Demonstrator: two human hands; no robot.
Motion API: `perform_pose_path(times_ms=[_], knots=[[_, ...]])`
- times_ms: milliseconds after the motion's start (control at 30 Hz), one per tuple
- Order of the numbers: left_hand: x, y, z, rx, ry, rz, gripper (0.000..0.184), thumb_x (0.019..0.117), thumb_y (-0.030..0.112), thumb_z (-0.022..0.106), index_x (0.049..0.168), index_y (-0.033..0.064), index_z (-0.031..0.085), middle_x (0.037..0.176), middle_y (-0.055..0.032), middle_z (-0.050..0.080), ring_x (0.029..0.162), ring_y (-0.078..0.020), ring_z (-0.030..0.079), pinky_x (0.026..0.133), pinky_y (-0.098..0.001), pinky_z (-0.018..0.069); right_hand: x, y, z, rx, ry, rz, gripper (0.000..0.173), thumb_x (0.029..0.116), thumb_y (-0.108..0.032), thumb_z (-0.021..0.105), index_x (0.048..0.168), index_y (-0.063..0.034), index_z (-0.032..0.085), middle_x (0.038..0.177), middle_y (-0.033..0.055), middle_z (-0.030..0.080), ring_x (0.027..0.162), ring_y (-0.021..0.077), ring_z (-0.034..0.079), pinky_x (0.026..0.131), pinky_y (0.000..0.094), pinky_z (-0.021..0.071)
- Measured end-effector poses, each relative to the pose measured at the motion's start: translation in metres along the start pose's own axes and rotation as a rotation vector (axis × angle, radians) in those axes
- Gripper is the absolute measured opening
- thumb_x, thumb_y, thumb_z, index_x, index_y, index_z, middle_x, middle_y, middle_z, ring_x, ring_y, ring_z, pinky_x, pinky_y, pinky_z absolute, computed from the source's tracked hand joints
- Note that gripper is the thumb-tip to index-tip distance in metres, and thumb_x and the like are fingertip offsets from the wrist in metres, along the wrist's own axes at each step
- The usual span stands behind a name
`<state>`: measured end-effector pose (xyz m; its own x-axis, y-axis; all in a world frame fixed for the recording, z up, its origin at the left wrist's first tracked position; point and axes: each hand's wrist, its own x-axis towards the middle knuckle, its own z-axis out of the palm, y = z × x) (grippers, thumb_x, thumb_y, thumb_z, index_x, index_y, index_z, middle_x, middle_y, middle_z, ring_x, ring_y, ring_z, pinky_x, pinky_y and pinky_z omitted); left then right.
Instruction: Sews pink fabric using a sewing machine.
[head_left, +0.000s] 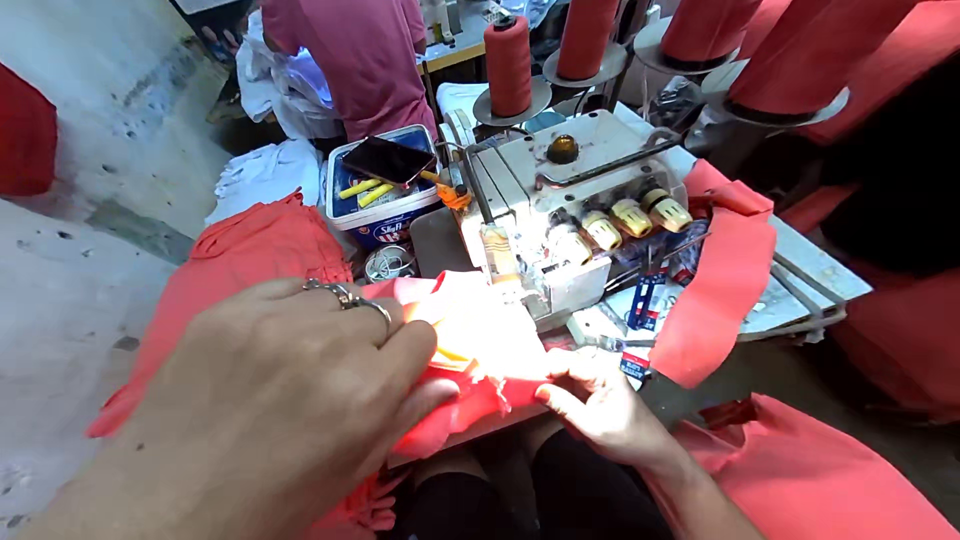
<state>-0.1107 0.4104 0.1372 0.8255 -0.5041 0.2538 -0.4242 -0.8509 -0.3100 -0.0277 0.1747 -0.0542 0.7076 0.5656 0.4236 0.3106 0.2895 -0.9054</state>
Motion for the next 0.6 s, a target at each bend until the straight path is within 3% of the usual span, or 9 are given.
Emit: perform_pose_path(times_ms=[100, 300, 500, 600], knots=[[0.001, -0.005, 0.016, -0.023, 0.04, -0.002, 0.042, 0.0999, 0.039, 0.049, 0.07, 0.0113, 0.061, 0.056, -0.0021, 0.049, 0.051, -0.0215, 0.054, 0.048, -0.0372, 0.0375, 0.006, 0.008, 0.0, 0.02, 0.007, 0.024, 0.005, 0.0956, -0.006, 0.063, 0.093, -0.0029, 0.067, 0.089, -0.0083, 0.065, 0.077, -0.011, 0.058, 0.068, 0.0068, 0.0501], [0.014, -0.005, 0.037, -0.019, 0.09, 0.004, 0.033, 0.0926, 0.03, 0.053, 0.066, 0.0114, 0.058, 0.055, -0.0023, 0.048, 0.048, -0.0212, 0.052, 0.045, -0.0359, 0.034, 0.024, 0.009, 0.002, 0.076, 0.015, 0.105, 0.004, 0.0967, -0.006, 0.062, 0.095, -0.008, 0.066, 0.084, -0.0135, 0.064, 0.06, -0.0121, 0.052, 0.052, 0.0064, 0.0449], [0.026, 0.0, 0.056, -0.057, 0.07, 0.005, 0.03, 0.0812, 0.023, 0.06, 0.057, 0.008, 0.052, 0.051, -0.0059, 0.047, 0.047, -0.0251, 0.055, 0.043, -0.0391, 0.0373, 0.036, 0.012, 0.005, -0.013, 0.033, 0.08, 0.01, 0.096, -0.004, 0.058, 0.098, -0.0011, 0.066, 0.082, -0.0113, 0.064, 0.063, -0.0126, 0.053, 0.057, 0.006, 0.0465], [0.033, 0.002, 0.071, -0.085, 0.073, 0.001, 0.029, 0.0818, 0.025, 0.061, 0.058, 0.0082, 0.058, 0.051, -0.0057, 0.049, 0.049, -0.0256, 0.057, 0.044, -0.0403, 0.0384, 0.04, 0.013, 0.005, 0.007, 0.041, 0.095, 0.01, 0.0971, -0.006, 0.058, 0.098, -0.0013, 0.067, 0.081, -0.0103, 0.065, 0.061, -0.0116, 0.054, 0.055, 0.0068, 0.0466]])
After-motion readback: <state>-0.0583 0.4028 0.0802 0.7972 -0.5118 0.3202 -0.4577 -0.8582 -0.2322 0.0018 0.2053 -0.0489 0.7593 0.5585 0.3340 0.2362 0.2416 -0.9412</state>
